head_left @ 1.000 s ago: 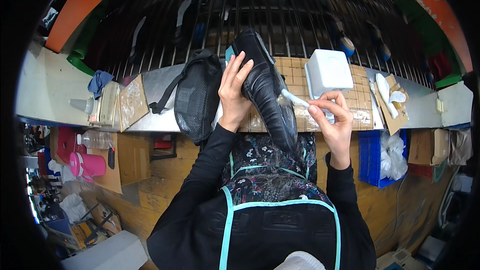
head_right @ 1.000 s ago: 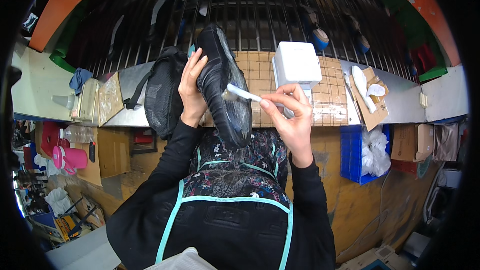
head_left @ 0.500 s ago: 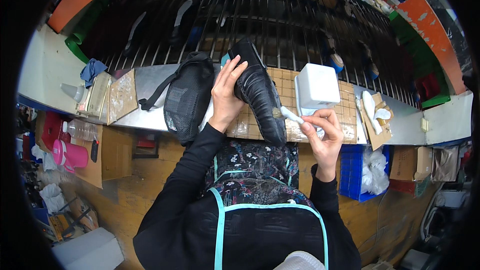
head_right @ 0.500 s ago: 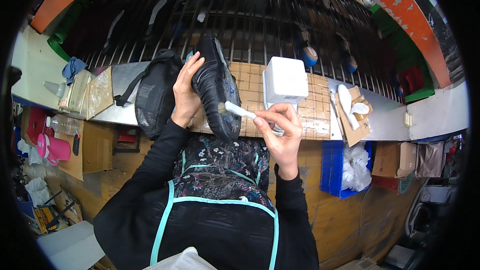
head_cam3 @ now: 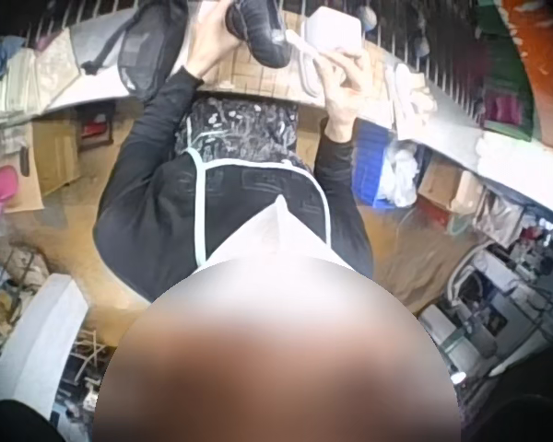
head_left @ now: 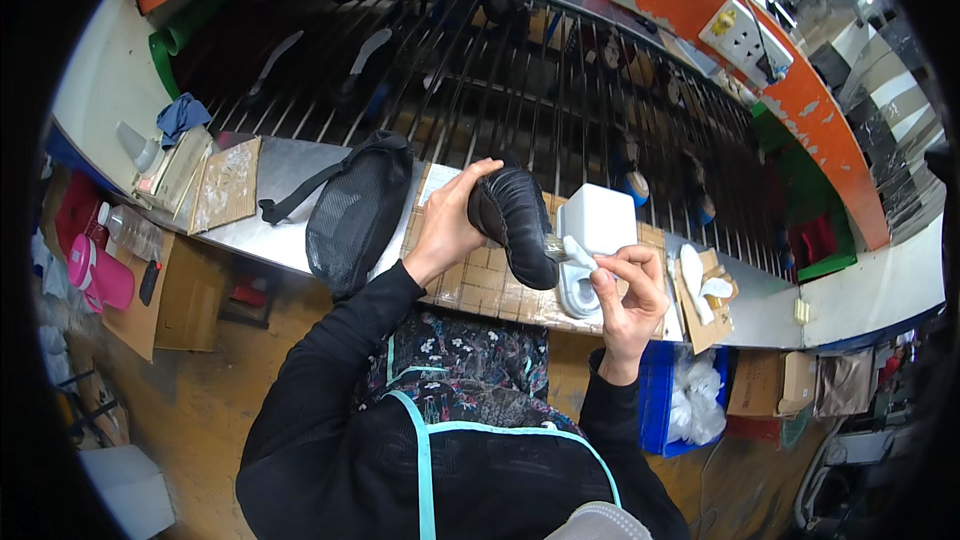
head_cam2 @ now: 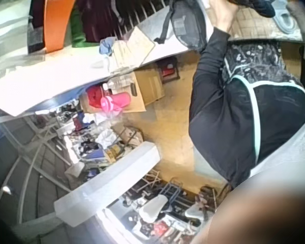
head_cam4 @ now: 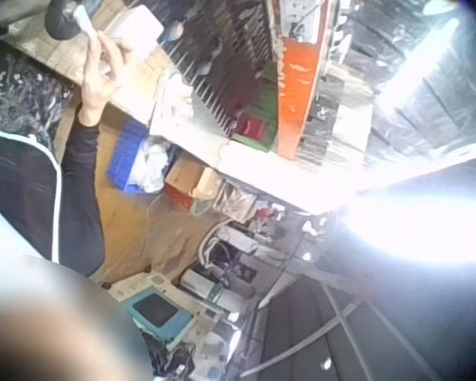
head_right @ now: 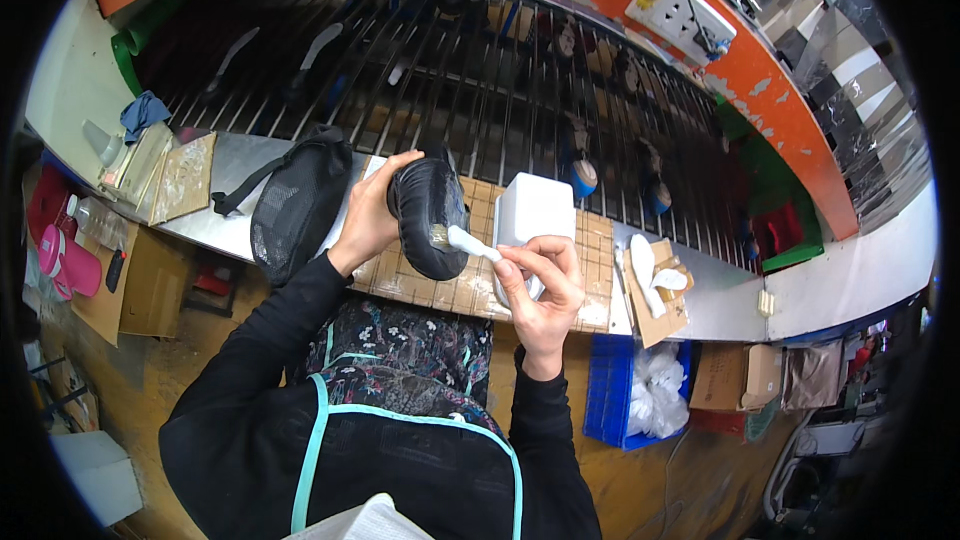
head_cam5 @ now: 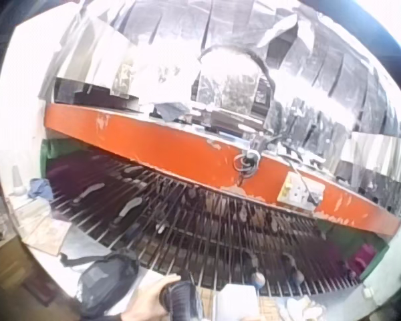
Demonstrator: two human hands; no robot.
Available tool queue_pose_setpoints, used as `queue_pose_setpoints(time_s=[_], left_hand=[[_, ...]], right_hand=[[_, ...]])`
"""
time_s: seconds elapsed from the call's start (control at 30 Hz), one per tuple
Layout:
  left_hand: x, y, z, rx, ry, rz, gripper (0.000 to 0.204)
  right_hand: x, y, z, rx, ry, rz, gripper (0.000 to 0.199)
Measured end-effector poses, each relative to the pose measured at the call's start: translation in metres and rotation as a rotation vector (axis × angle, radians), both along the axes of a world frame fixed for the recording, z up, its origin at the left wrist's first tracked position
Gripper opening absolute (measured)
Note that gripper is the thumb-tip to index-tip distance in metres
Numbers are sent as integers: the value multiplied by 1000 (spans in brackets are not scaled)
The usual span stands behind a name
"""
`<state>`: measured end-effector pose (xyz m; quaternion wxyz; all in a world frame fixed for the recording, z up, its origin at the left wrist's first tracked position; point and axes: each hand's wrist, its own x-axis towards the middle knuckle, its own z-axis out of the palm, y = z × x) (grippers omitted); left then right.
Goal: The person applies glue to the sole and edges of a black shoe using a small brush, then repeats the process on a blue and beige shoe. The person rotates each shoe to cover different areas and places them on a metal rack after application.
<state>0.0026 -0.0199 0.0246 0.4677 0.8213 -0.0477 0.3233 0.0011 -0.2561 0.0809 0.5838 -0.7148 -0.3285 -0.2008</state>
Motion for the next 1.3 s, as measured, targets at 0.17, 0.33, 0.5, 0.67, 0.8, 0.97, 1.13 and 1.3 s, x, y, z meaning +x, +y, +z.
queue_pose_setpoints(time_s=[0.17,0.33,0.5,0.67,0.8,0.97,1.13,1.3], left_hand=[[-12,-3,13,-135,138,-107,81],[-23,0,13,-119,300,-118,94],[-30,4,8,-279,453,-416,101],[-44,-2,14,-475,570,-693,85],[-57,-6,19,-609,706,-773,80],[-69,-6,1,-653,746,-793,80],[-84,16,-34,-967,745,-628,76],[-89,36,-50,-1351,507,-569,103]], right_hand=[[10,11,12,26,-78,37,18],[19,27,21,49,-160,79,19],[26,39,25,36,-203,133,20],[39,42,23,10,-132,322,19],[52,46,13,-21,17,327,17],[24,9,-28,-76,231,180,13],[-9,-77,-57,-213,461,-265,10],[-20,-102,-91,-696,175,-746,9]])
